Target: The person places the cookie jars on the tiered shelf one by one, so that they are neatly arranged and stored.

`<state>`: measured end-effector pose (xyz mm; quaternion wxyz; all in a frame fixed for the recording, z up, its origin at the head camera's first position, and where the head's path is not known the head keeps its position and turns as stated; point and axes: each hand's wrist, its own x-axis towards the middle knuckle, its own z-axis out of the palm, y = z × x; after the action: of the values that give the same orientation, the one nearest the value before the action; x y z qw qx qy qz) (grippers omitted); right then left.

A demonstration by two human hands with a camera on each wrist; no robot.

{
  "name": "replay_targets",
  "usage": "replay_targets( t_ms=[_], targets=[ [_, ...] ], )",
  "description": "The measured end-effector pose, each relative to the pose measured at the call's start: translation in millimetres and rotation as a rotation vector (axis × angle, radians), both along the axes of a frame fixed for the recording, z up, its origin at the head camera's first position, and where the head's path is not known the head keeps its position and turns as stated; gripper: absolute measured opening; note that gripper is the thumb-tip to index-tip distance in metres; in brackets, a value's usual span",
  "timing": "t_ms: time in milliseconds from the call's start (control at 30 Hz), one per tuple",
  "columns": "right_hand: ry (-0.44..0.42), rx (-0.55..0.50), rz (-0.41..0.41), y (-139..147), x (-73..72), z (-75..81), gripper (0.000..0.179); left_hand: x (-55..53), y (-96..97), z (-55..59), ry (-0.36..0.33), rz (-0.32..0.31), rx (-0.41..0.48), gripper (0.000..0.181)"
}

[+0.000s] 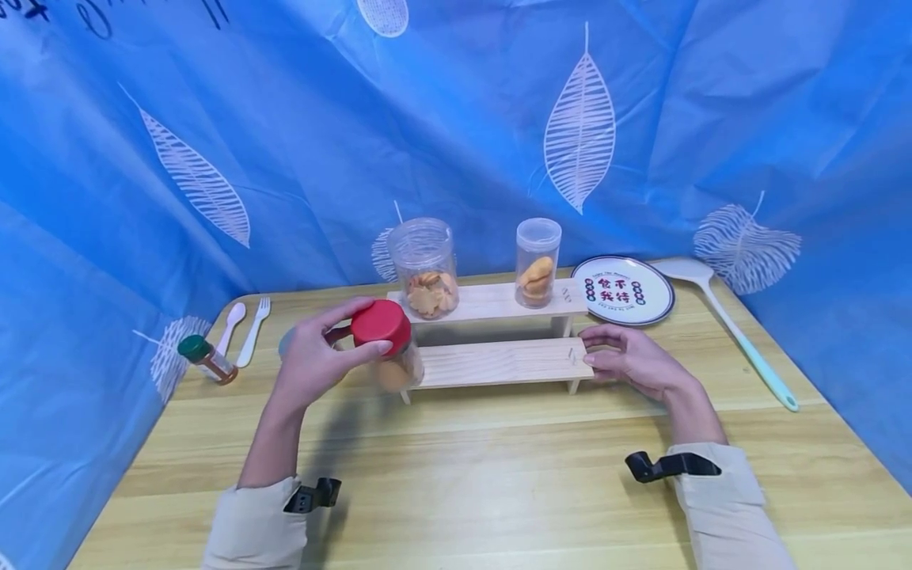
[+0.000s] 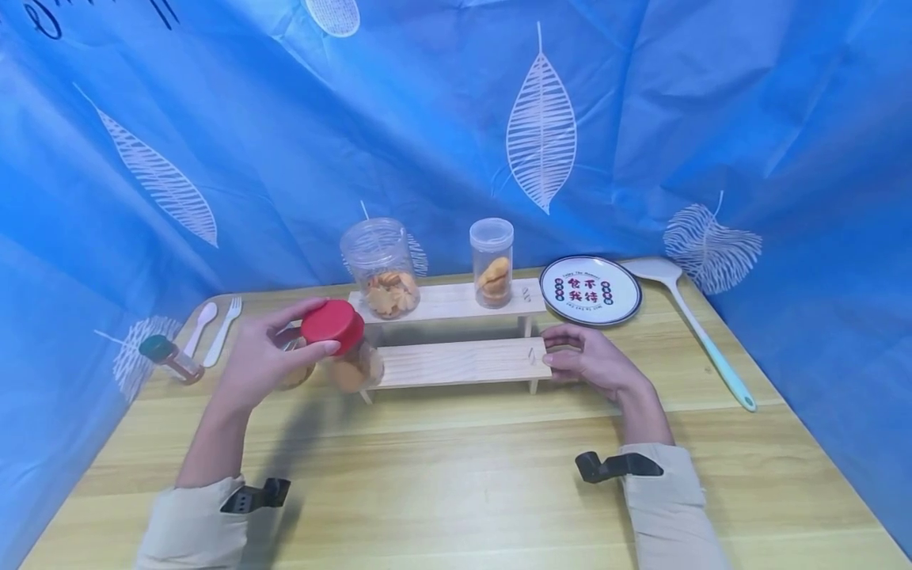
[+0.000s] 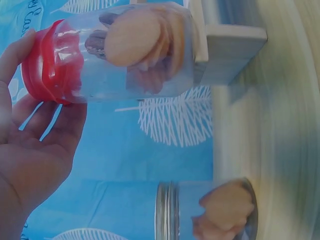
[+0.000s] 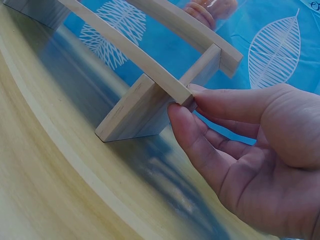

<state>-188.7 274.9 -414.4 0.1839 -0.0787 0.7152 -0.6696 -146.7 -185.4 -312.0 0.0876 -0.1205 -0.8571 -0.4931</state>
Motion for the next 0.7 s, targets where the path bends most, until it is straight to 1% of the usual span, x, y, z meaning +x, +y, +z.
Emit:
replay_targets(
  t_ms=[67,233,367,567,700],
  targets=[
    [-0.002,-0.002,0.003,0,-0.4,-0.5,0.06,-2.1,3.7,-1.4,0.002,-0.017,0.023,0.061],
    [-0.003,-0.005,0.003,0,-0.2,0.1,0.061,-6.0,13.7,-5.0,-0.001,-0.051,0.024,0.063],
    [-0.006,-0.006,0.001,1,0.4,1.1,0.062,-7.2,20.5,-7.9,0.004,-0.059,0.051,0.064],
    [-0.008,-0.001,-0.001,1,-0.5,1.5,0.062,-9.7,30.3,-13.0,0.043,-0.08,0.103,0.064],
    [-0.005,-0.005,0.005,-1,-0.5,2.1,0.061,-9.3,37.0,-14.7,0.038,-0.095,0.126,0.064]
  ],
)
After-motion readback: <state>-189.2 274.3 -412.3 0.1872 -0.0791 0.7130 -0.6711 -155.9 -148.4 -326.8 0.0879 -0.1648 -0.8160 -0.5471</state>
